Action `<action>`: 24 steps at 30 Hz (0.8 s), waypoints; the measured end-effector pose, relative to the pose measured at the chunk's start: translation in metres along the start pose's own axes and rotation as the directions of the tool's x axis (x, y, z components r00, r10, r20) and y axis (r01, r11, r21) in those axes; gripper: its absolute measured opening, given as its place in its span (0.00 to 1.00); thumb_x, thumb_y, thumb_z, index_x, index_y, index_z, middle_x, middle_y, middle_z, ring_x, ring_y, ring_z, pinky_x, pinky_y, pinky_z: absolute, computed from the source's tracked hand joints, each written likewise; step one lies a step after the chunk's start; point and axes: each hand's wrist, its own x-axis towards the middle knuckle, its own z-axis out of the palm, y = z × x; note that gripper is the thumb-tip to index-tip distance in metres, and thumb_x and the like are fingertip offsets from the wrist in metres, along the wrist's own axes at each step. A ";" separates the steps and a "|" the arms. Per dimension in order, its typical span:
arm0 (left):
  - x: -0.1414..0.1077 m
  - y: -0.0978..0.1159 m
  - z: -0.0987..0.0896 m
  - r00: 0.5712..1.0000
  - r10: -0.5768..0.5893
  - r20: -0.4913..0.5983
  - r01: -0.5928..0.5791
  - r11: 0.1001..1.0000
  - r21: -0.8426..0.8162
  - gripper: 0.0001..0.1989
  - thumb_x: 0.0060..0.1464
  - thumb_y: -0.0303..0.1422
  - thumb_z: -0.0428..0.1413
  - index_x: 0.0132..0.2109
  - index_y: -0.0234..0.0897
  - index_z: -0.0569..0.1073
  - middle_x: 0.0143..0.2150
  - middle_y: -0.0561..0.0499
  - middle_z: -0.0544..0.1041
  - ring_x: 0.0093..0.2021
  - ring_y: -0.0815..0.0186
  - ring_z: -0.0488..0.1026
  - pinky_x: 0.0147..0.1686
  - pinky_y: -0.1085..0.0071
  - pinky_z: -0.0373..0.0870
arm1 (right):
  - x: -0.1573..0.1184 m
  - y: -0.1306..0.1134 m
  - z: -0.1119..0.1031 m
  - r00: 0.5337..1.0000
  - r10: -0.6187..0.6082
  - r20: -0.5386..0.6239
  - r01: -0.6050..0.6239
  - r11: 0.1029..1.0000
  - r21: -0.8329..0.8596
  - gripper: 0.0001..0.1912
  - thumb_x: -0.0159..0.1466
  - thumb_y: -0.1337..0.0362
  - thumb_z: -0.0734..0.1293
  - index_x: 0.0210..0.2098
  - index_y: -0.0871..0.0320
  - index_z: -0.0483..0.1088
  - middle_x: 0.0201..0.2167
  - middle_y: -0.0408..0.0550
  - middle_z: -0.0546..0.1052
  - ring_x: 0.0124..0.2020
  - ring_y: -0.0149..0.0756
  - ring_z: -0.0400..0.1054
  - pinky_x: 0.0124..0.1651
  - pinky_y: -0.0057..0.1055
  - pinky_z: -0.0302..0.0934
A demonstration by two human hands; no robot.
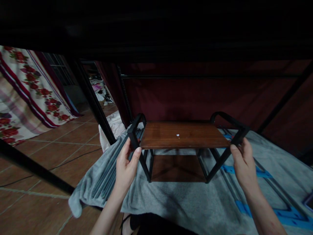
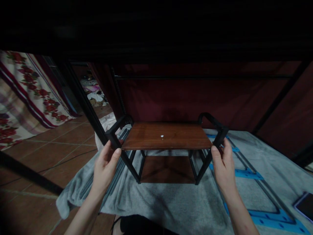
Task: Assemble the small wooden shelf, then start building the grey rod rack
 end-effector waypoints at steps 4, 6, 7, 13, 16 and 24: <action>-0.003 -0.002 0.001 0.996 -0.013 0.087 0.017 0.999 -0.047 0.30 0.54 0.43 0.58 0.62 0.40 0.65 0.59 0.45 0.71 0.60 0.56 0.67 0.61 0.58 0.61 | 0.000 -0.001 -0.001 1.000 0.003 0.009 -0.003 1.000 0.018 0.30 0.65 0.51 0.60 0.64 0.53 0.54 0.58 0.52 0.65 0.53 0.39 0.63 0.60 0.41 0.53; -0.004 -0.002 0.002 0.993 -0.017 0.117 0.026 0.997 -0.072 0.33 0.53 0.42 0.59 0.64 0.42 0.62 0.60 0.45 0.69 0.61 0.57 0.65 0.62 0.59 0.61 | 0.000 -0.003 -0.001 1.000 0.002 0.019 -0.002 0.999 0.033 0.31 0.65 0.51 0.60 0.64 0.53 0.54 0.58 0.52 0.65 0.53 0.39 0.63 0.60 0.41 0.53; -0.004 -0.001 0.002 0.992 -0.021 0.128 0.032 0.996 -0.084 0.34 0.53 0.42 0.59 0.65 0.43 0.60 0.61 0.45 0.68 0.61 0.57 0.65 0.62 0.59 0.60 | 0.000 -0.004 -0.001 1.000 0.002 0.024 -0.002 0.999 0.040 0.31 0.65 0.51 0.60 0.64 0.53 0.53 0.59 0.52 0.64 0.54 0.39 0.62 0.61 0.42 0.53; -0.005 -0.005 -0.006 0.993 -0.076 0.086 0.097 0.959 -0.267 0.35 0.57 0.43 0.55 0.68 0.46 0.53 0.63 0.46 0.66 0.63 0.57 0.62 0.65 0.56 0.54 | -0.001 0.001 0.000 1.000 0.014 0.015 -0.014 0.999 0.035 0.30 0.65 0.51 0.60 0.64 0.51 0.54 0.60 0.50 0.63 0.56 0.42 0.61 0.62 0.45 0.52; -0.003 -0.011 -0.008 0.994 -0.087 0.071 0.107 0.920 -0.377 0.30 0.59 0.44 0.53 0.66 0.45 0.59 0.64 0.47 0.65 0.65 0.57 0.59 0.66 0.57 0.51 | 0.000 0.006 -0.001 1.000 0.028 0.003 -0.028 0.999 0.030 0.30 0.65 0.50 0.60 0.64 0.48 0.54 0.62 0.48 0.62 0.58 0.44 0.61 0.62 0.47 0.52; 0.050 -0.034 0.013 0.962 -0.271 -0.021 0.214 0.801 -0.560 0.21 0.57 0.46 0.54 0.51 0.39 0.74 0.56 0.44 0.73 0.59 0.56 0.68 0.59 0.58 0.64 | 0.002 0.005 0.000 1.000 0.013 0.021 -0.014 0.996 0.084 0.29 0.65 0.51 0.60 0.64 0.47 0.54 0.64 0.48 0.60 0.60 0.43 0.60 0.63 0.47 0.52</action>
